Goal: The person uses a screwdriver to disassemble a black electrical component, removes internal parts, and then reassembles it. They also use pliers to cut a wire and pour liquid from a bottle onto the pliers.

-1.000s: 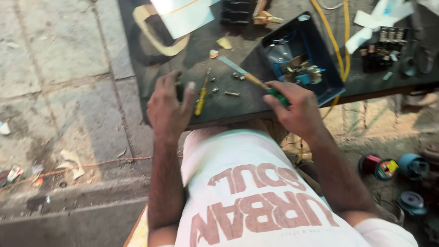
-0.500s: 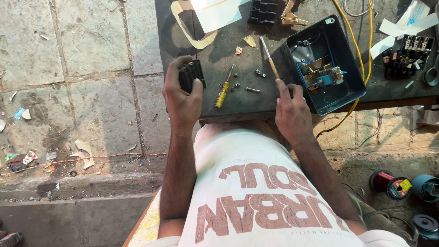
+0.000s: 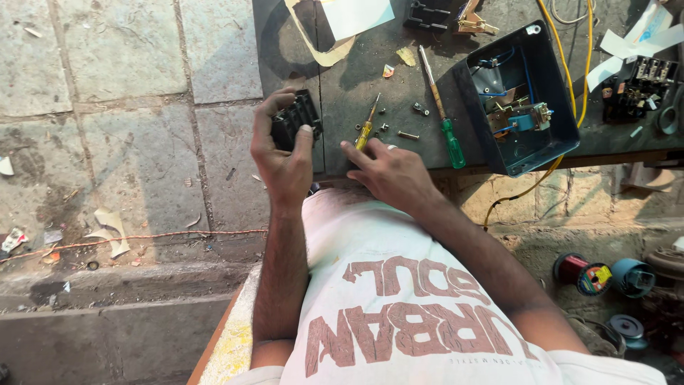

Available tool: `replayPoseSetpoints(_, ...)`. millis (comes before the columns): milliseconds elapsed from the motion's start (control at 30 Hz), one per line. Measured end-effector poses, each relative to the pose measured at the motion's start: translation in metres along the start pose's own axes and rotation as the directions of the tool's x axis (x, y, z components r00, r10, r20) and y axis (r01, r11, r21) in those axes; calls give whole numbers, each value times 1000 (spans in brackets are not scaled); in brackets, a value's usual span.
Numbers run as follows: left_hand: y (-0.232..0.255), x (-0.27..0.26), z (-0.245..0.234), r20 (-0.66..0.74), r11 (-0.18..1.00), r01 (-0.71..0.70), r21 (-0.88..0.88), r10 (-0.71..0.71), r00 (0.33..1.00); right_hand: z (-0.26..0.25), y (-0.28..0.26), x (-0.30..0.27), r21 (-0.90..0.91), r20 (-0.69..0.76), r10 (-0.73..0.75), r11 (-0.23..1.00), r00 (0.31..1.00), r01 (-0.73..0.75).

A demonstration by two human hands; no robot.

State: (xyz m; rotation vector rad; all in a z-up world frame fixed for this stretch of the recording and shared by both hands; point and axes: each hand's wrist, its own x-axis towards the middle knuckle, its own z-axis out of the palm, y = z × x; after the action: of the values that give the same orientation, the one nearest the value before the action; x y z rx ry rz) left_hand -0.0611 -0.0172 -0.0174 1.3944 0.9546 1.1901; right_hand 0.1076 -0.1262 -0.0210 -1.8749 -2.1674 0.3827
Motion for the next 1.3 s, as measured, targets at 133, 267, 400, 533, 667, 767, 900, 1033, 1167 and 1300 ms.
replayPoseSetpoints(133,1,5,-16,-24,996,68,-54,-69,997,-6,11,-1,74,-196,77,995,978,-63)
replayPoseSetpoints(267,-1,9,-33,-53,998,35,-46,-37,998,-25,31,-16,257,-446,212,961,869,-102)
replayPoseSetpoints(400,-1,19,-39,5,1000,-8,-1,8,1000,-14,21,0,130,-447,74,991,892,-16)
replayPoseSetpoints(533,-5,26,-37,77,999,11,-38,-8,997,3,-2,5,-10,-337,15,1000,942,-19)
replayPoseSetpoints(667,-6,31,-37,136,1000,6,-22,-3,991,7,-6,2,-11,-350,12,1000,937,-17)
replayPoseSetpoints(767,-7,33,-39,152,999,25,-34,-20,988,2,4,-12,66,-445,157,988,882,-142)
replayPoseSetpoints(900,-10,37,-41,162,998,43,-43,-35,986,-16,36,-45,-91,-674,320,859,666,-504)
replayPoseSetpoints(1033,-11,37,-41,181,999,-31,-8,32,983,-23,62,-85,-399,-633,400,565,663,-722)
replayPoseSetpoints(1167,-9,39,-35,183,999,33,-32,-27,983,-7,79,-103,-323,-526,504,626,685,-710)
replayPoseSetpoints(1300,-5,37,-28,201,997,49,-62,-36,979,-1,102,-125,-194,-524,532,686,665,-701)
